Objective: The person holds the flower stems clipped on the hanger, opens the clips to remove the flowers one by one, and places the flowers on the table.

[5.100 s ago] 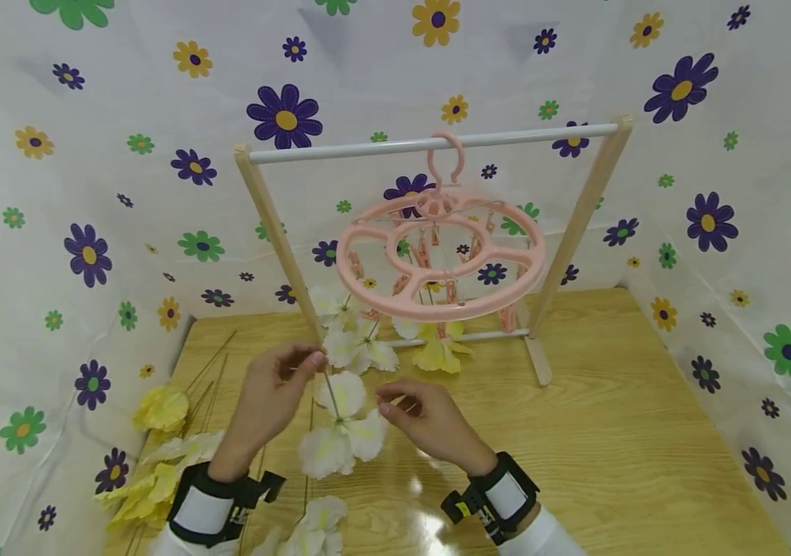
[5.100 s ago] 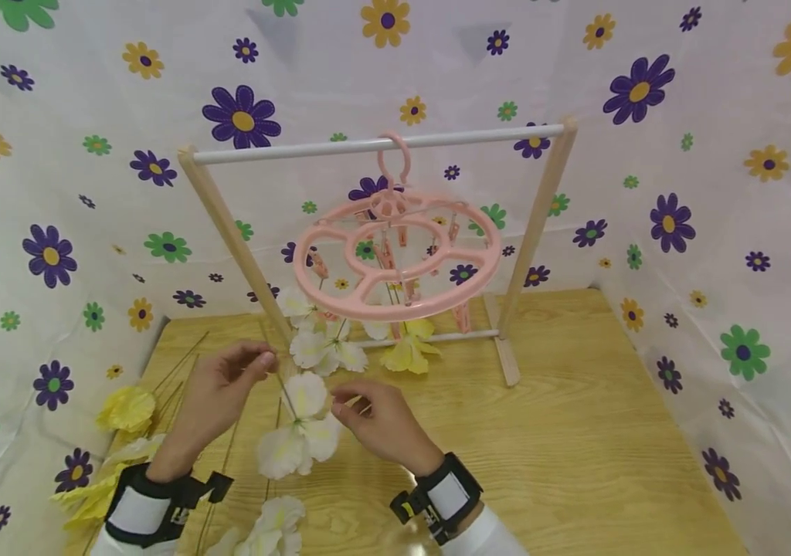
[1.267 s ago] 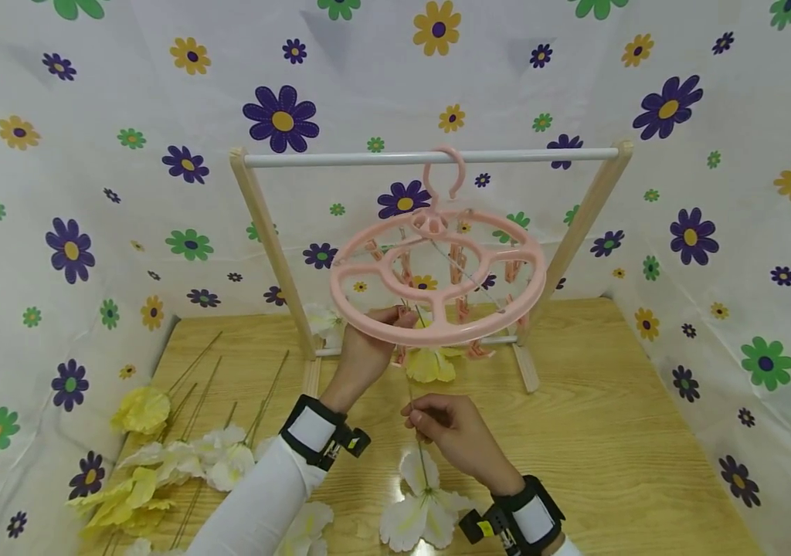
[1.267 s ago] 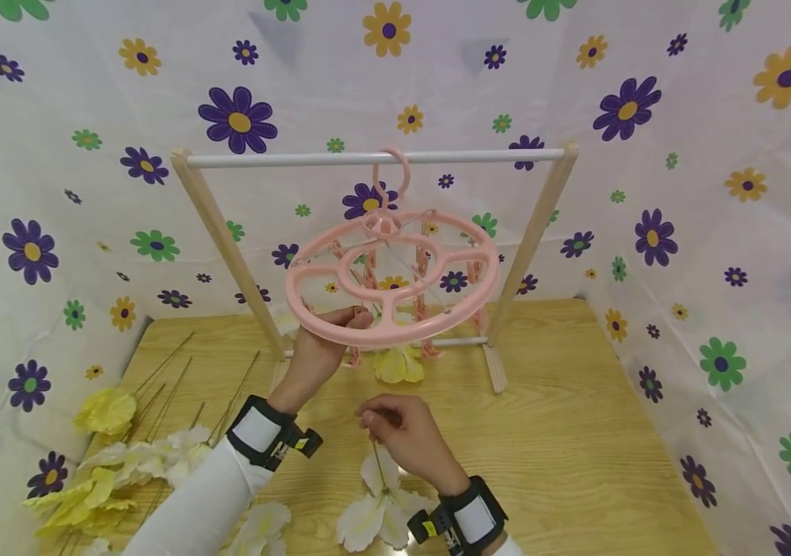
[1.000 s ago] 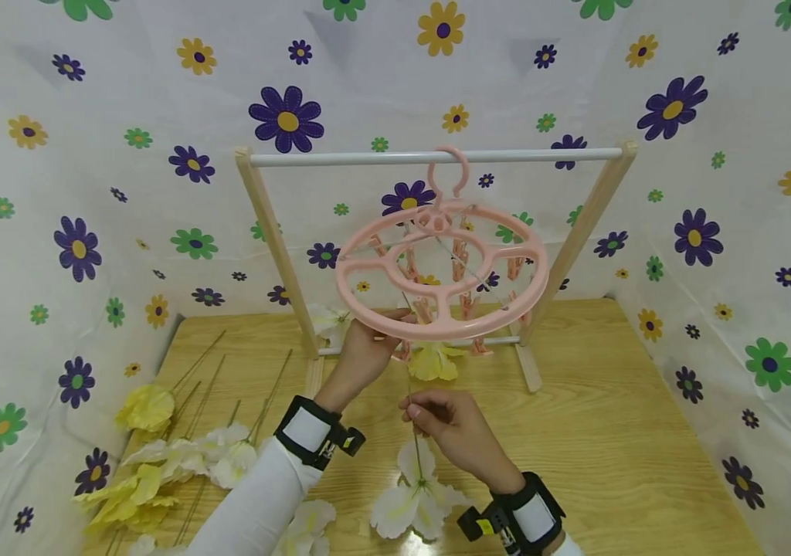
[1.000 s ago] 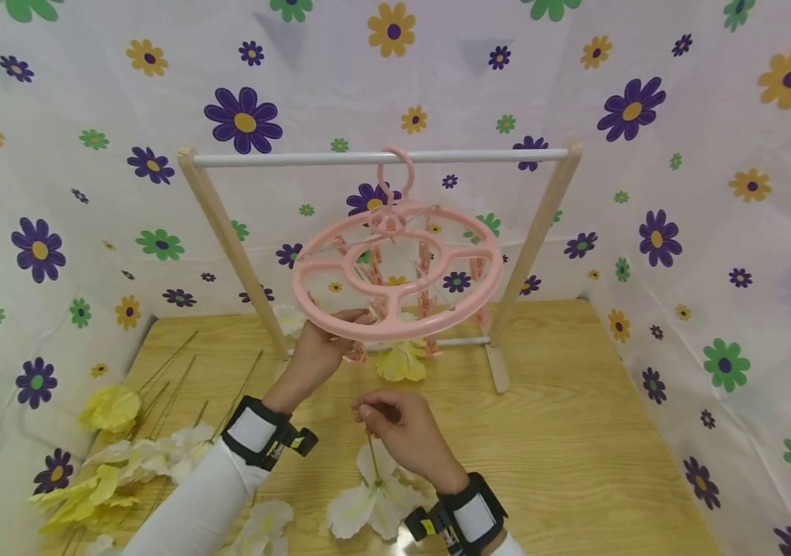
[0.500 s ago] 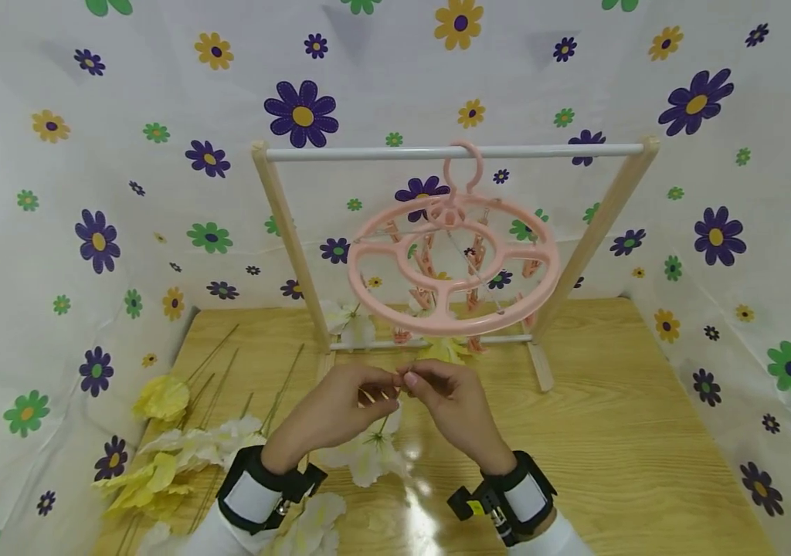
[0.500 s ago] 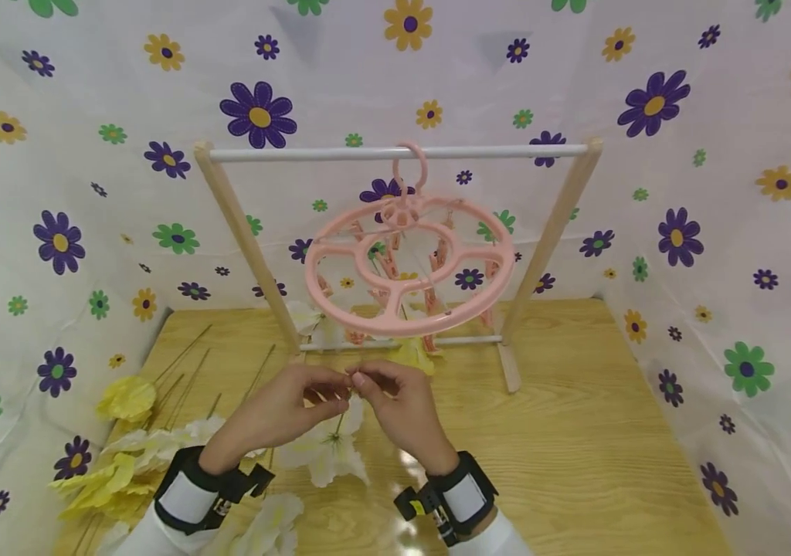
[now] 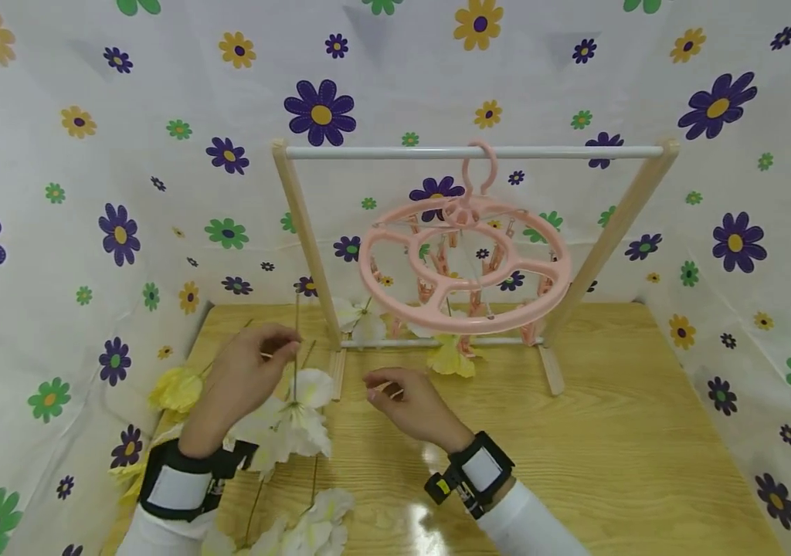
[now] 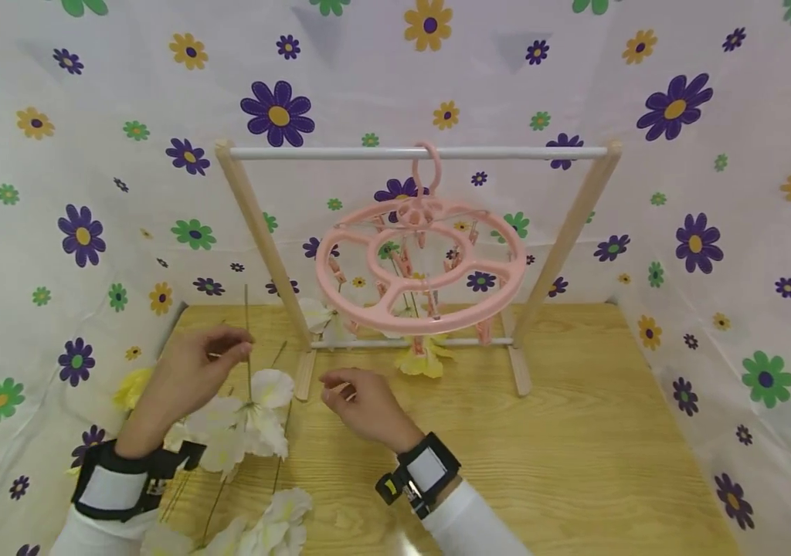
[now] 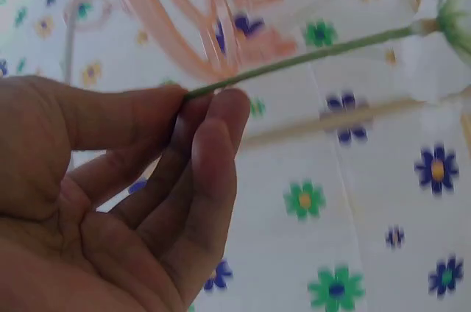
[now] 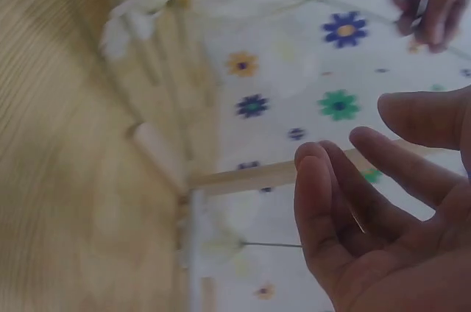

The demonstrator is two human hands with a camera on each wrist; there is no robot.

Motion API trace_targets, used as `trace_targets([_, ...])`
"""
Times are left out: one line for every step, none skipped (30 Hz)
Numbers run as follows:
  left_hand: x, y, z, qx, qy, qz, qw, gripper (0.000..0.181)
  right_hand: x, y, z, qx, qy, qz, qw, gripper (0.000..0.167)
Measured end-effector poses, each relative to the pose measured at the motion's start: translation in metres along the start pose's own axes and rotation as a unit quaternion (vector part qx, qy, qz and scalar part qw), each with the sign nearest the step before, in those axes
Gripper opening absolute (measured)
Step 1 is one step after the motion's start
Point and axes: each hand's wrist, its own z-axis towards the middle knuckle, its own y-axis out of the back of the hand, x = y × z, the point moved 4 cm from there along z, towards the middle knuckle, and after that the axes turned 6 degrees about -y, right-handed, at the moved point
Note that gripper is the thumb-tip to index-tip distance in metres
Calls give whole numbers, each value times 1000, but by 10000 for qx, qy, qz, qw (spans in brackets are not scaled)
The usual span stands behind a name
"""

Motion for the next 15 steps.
trace_targets([8,8,5,-173,23,136,9998,16,-6,-4,7,88,-43,-153,9998,37])
trace_targets([16,15,10,-319,61,300,9990,16,-12,-7,15,134,-73,-299,9994,41])
trace_targets([25,21,15,-428,82,438,9981,17,-17,-10,24,146,-114,-396,9990,46])
trace_targets([34,25,20,-525,83,589,9968,17,-22,-13,32,104,-164,-483,9986,50])
trace_targets([44,28,25,-533,134,704,9960,17,-26,-15,41,46,-217,-521,9984,55])
trace_targets([53,30,30,-494,198,841,9950,17,-28,-16,50,-70,-211,-550,9982,59])
trace_targets([63,31,34,-378,296,984,9940,18,-31,-17,58,-231,-195,-611,9977,62])
trace_targets([72,32,38,-233,430,1073,9930,18,-33,-17,66,-391,-211,-642,9970,66])
trace_targets([81,32,41,-53,569,1140,9918,19,-34,-16,73,-571,-209,-676,9959,69])
trace_targets([90,32,45,134,724,1213,9899,20,-35,-15,79,-748,-185,-756,9942,71])
trace_targets([98,31,48,326,853,1288,9875,21,-36,-13,85,-911,-162,-781,9926,74])
trace_targets([106,31,50,528,986,1351,9845,22,-36,-12,90,-1079,-100,-790,9910,75])
trace_targets([114,31,53,716,1134,1380,9813,21,-36,-10,95,-1195,-57,-765,9899,78])
trace_targets([121,30,54,890,1290,1385,9779,22,-34,-9,98,-1288,87,-692,9892,80])
trace_targets([129,29,55,1047,1414,1406,9743,25,-32,-7,102,-1367,273,-643,9881,82])
